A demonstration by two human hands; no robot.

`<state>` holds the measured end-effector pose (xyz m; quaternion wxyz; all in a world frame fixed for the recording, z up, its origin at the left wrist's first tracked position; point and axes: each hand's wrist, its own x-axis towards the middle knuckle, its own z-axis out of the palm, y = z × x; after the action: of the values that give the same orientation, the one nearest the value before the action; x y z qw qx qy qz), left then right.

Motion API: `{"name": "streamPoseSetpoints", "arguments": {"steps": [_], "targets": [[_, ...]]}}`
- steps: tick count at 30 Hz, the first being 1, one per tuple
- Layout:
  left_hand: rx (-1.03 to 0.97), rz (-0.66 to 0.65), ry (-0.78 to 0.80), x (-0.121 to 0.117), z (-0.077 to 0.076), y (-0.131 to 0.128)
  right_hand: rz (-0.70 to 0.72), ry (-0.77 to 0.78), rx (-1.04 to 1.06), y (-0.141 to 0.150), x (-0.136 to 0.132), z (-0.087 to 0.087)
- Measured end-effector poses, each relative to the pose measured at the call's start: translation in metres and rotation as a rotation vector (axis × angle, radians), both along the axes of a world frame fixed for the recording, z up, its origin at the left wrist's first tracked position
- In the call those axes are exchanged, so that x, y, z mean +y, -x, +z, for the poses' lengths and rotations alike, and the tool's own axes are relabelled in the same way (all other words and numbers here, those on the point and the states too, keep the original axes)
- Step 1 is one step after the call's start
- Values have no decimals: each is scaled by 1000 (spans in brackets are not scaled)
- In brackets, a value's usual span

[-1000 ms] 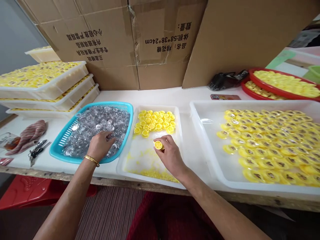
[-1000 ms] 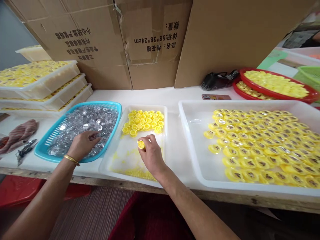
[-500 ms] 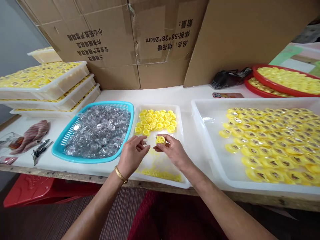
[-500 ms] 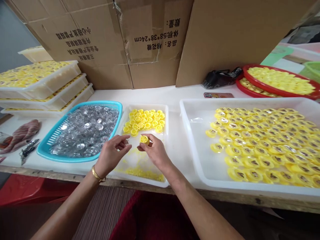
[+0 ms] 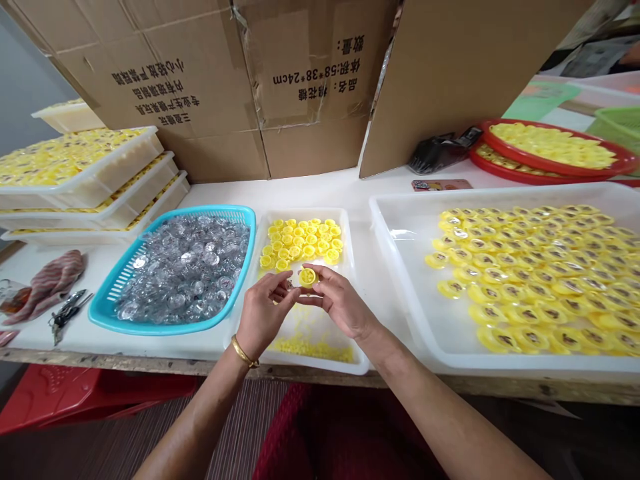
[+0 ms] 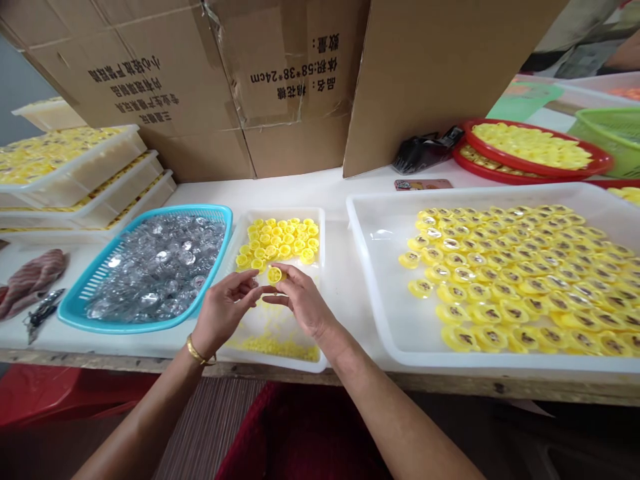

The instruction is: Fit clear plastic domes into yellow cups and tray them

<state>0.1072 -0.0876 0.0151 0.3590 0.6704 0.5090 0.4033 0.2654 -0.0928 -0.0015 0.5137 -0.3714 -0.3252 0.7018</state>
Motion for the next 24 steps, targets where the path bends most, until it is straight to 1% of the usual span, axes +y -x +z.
{"name": "streamPoseSetpoints", "arguments": {"steps": [3, 4, 6, 8, 13, 16, 21, 24], "targets": [[-151, 0, 175, 2, -4, -1, -13, -12, 41, -1, 0, 0], [-183, 1, 207, 2, -5, -1, -18, -14, 50, -1, 0, -1], [-208, 2, 214, 2, -7, -2, -25, -21, 60, -1, 1, -2], [-184, -3, 165, 2, -8, -2, -39, -35, 59, -1, 1, -3], [-20, -16, -60, -1, -6, -3, -76, -58, 65, 0, 1, -4], [52, -9, -163, -2, -3, -7, -80, -75, 58, 0, 1, -4], [136, -10, -281, -5, -3, -14, -83, -73, 45, -1, 1, -5], [200, 32, -293, -6, -4, -18, -108, -60, 35, -2, 1, -4]]}}
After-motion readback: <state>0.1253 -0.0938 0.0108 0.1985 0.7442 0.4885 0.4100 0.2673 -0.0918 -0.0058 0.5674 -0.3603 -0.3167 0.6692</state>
